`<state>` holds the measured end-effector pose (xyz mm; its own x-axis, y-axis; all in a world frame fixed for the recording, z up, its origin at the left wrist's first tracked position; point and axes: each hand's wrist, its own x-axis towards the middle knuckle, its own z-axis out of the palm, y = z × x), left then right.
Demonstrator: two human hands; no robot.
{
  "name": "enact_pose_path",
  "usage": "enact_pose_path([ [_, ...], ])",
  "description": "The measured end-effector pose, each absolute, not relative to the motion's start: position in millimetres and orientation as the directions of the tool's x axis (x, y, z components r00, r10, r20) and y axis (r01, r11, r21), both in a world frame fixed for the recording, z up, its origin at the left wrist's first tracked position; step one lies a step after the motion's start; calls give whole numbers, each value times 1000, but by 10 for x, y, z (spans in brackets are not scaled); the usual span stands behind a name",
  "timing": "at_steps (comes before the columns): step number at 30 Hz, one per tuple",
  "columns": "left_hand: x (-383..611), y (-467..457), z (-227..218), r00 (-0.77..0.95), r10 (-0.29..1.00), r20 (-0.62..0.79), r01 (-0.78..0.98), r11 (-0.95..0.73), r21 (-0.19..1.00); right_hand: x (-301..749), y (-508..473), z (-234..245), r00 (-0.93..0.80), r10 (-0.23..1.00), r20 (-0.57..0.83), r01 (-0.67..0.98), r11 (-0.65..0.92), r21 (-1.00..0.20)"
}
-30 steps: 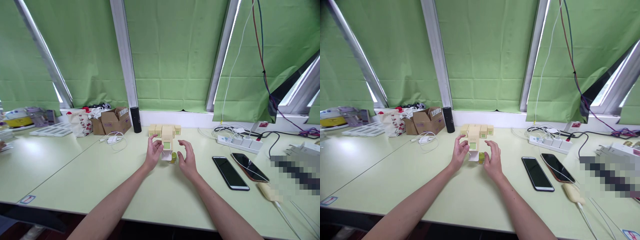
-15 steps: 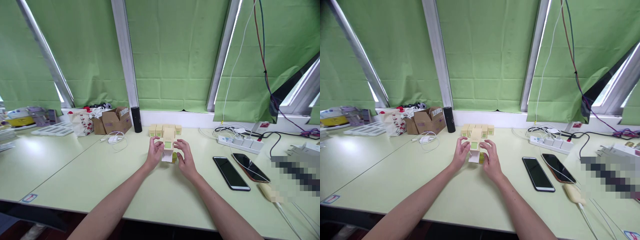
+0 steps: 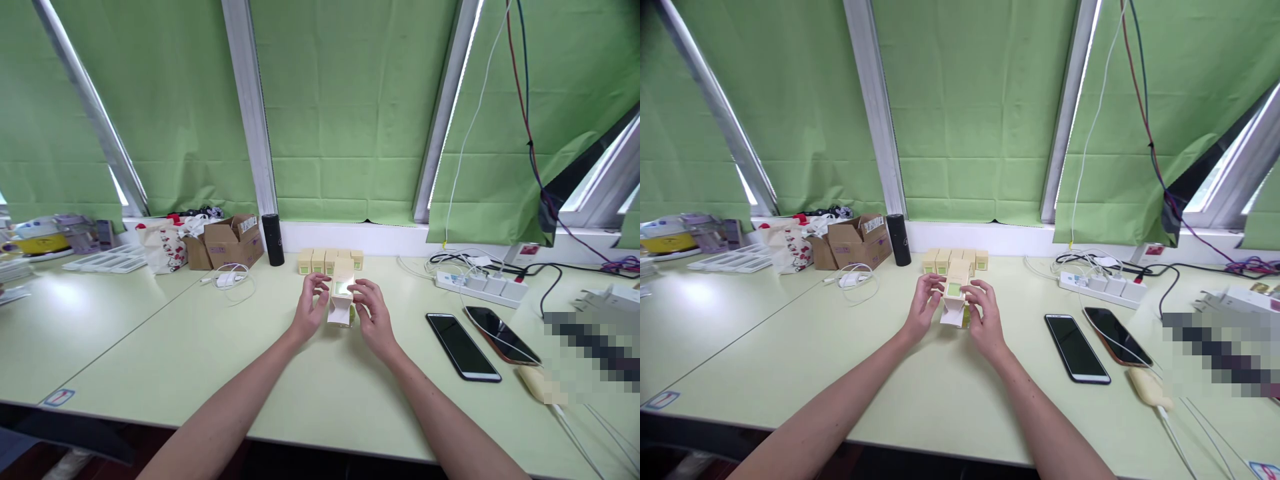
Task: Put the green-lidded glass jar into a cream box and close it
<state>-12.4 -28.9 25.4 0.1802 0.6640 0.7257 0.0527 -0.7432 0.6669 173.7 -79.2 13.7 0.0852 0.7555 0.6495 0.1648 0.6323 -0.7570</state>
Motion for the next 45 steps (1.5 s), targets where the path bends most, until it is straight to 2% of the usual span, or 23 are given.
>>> enact_pose_path([
  [4, -159, -286, 260, 267, 586, 765, 91, -806, 586, 1752, -774, 134, 116, 780, 615, 110, 605, -789],
  [10, -163, -358, 280, 372, 625, 687, 89, -760, 643, 1760, -755, 114, 115, 779, 617, 79, 612, -787],
  [17, -125, -322, 251, 269, 691, 672, 26, -702, 712, 1761, -749, 85, 71, 792, 606, 63, 603, -795],
  [31, -72, -269, 222, 170, 721, 671, -63, -672, 738, 1752, -761, 68, 40, 798, 601, 78, 597, -798],
  [45, -29, -279, 212, 166, 724, 669, -51, -672, 739, 1744, -756, 101, 96, 795, 599, 77, 594, -801],
])
